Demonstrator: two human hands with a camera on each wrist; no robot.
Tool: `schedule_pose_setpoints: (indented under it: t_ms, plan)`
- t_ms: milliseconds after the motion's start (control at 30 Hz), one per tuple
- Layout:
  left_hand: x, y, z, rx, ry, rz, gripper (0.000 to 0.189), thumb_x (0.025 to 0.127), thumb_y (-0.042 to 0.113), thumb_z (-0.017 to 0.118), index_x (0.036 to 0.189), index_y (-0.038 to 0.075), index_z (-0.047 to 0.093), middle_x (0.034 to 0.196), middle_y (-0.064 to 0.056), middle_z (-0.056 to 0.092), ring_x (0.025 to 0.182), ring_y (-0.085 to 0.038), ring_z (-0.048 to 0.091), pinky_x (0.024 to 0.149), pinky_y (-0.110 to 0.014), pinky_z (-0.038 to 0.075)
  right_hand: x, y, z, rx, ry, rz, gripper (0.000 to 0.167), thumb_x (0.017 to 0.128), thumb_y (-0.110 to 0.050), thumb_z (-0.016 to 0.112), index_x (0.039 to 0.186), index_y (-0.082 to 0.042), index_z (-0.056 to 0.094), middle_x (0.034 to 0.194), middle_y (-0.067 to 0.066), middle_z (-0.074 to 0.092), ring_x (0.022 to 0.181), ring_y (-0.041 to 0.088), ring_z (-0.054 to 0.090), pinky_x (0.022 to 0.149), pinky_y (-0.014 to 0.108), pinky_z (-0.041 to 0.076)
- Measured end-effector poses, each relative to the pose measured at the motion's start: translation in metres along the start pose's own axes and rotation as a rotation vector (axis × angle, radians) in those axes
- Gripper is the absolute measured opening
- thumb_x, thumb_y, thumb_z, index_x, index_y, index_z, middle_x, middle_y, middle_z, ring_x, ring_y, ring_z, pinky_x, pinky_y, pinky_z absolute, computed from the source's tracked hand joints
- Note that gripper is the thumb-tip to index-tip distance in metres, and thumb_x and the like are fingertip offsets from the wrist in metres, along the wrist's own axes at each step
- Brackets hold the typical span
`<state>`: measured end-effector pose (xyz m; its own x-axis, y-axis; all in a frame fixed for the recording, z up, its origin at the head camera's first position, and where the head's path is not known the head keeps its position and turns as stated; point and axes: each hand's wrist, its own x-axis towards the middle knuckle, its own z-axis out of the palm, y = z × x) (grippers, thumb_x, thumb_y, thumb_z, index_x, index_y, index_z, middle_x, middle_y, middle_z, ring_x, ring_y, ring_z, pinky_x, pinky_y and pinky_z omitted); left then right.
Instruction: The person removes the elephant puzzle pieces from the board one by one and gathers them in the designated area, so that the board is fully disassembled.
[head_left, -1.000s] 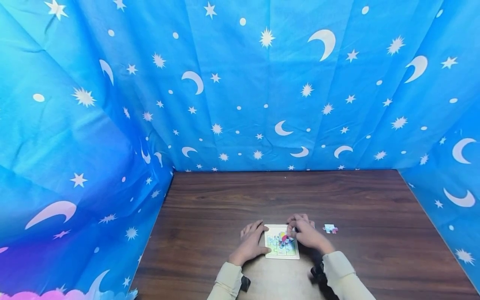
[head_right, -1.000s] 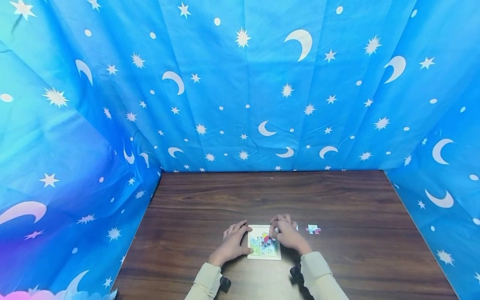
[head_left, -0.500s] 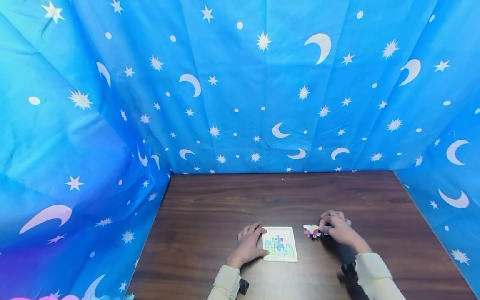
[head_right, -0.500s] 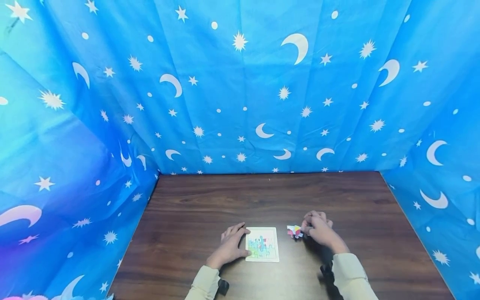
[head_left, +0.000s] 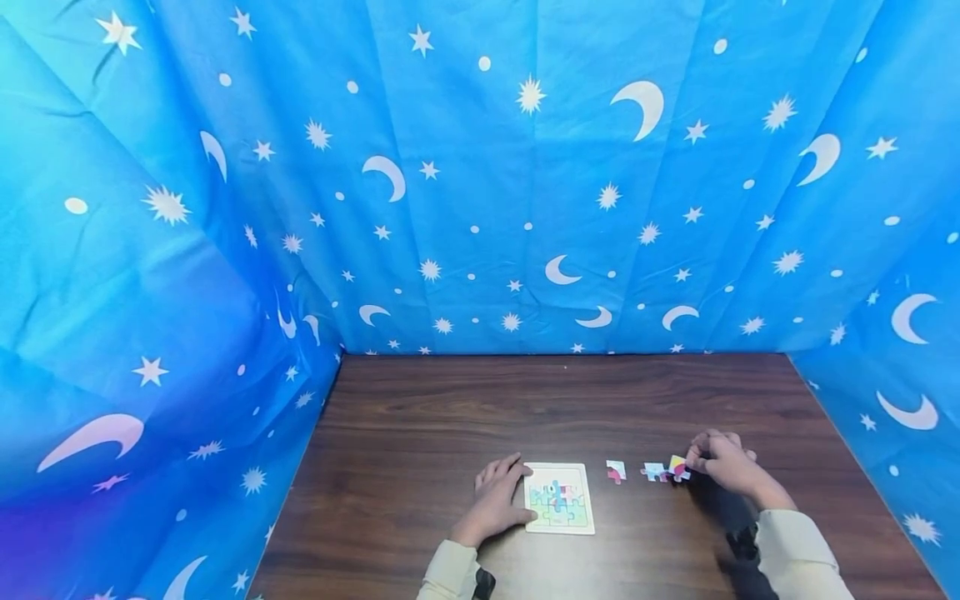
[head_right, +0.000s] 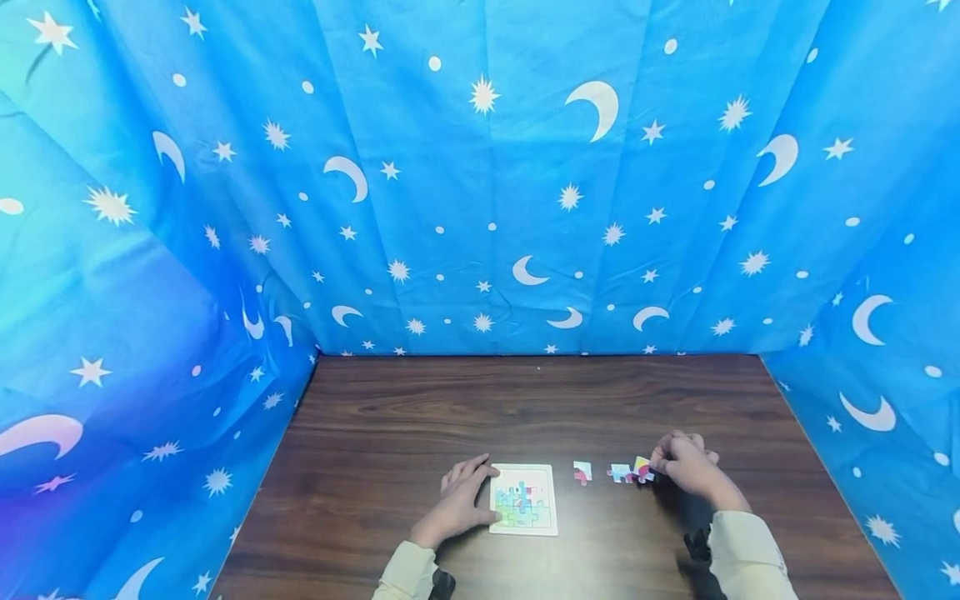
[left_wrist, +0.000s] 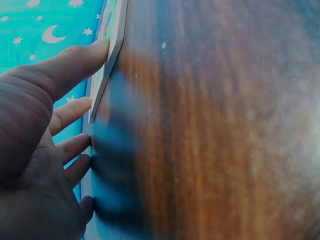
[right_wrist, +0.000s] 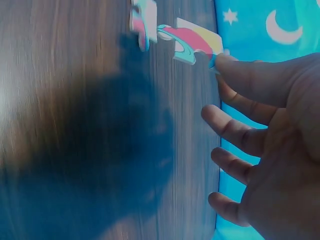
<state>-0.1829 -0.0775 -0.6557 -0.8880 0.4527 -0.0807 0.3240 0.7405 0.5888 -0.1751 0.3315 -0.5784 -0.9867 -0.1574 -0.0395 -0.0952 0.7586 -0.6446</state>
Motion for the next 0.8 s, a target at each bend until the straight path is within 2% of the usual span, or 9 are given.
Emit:
schedule_pose_setpoints:
  t_ms: [233,467,667,800]
  plan:
    - [-0.002,0.000,-0.002,-0.006,0.002,-0.005,0.060,0.077,0.033,0.085,0.129,0.017,0.060,0.155,-0.013,0.041,0.135,-0.036,0.038,0.108,-0.063,0.026,-0.004,0.019,-0.014,-0.080,-0.033,0.033,0.015,0.087,-0.001,0.065,0.074,-0.009,0.063,0.092,0.013,0.055,0.099,0.052,0.036,0.073,0.074,0.020]
    - [-0.002,-0.003,-0.001,0.020,0.006,-0.003,0.061,0.078,0.034,0.085,0.130,0.018,0.060,0.155,-0.012,0.041,0.136,-0.035,0.038,0.108,-0.061,0.027,0.002,0.037,-0.007,-0.141,-0.043,0.039,0.015,0.085,0.000,0.066,0.074,-0.009,0.061,0.090,0.014,0.052,0.097,0.056,0.035,0.072,0.072,0.027]
    - [-0.001,-0.003,0.001,0.006,-0.003,-0.004,0.060,0.079,0.036,0.084,0.131,0.019,0.059,0.157,-0.010,0.039,0.137,-0.034,0.036,0.108,-0.061,0.026,0.006,0.048,-0.003,-0.221,-0.008,-0.007,0.019,0.082,-0.002,0.071,0.073,-0.014,0.059,0.095,0.017,0.049,0.098,0.058,0.036,0.070,0.070,0.031]
    - [-0.001,-0.002,-0.001,0.008,0.019,0.017,0.060,0.079,0.035,0.084,0.131,0.018,0.059,0.156,-0.012,0.040,0.136,-0.036,0.038,0.107,-0.062,0.026,0.008,0.053,0.000,-0.235,0.036,-0.032,0.021,0.082,-0.002,0.072,0.074,-0.016,0.060,0.098,0.020,0.051,0.099,0.060,0.036,0.069,0.068,0.033]
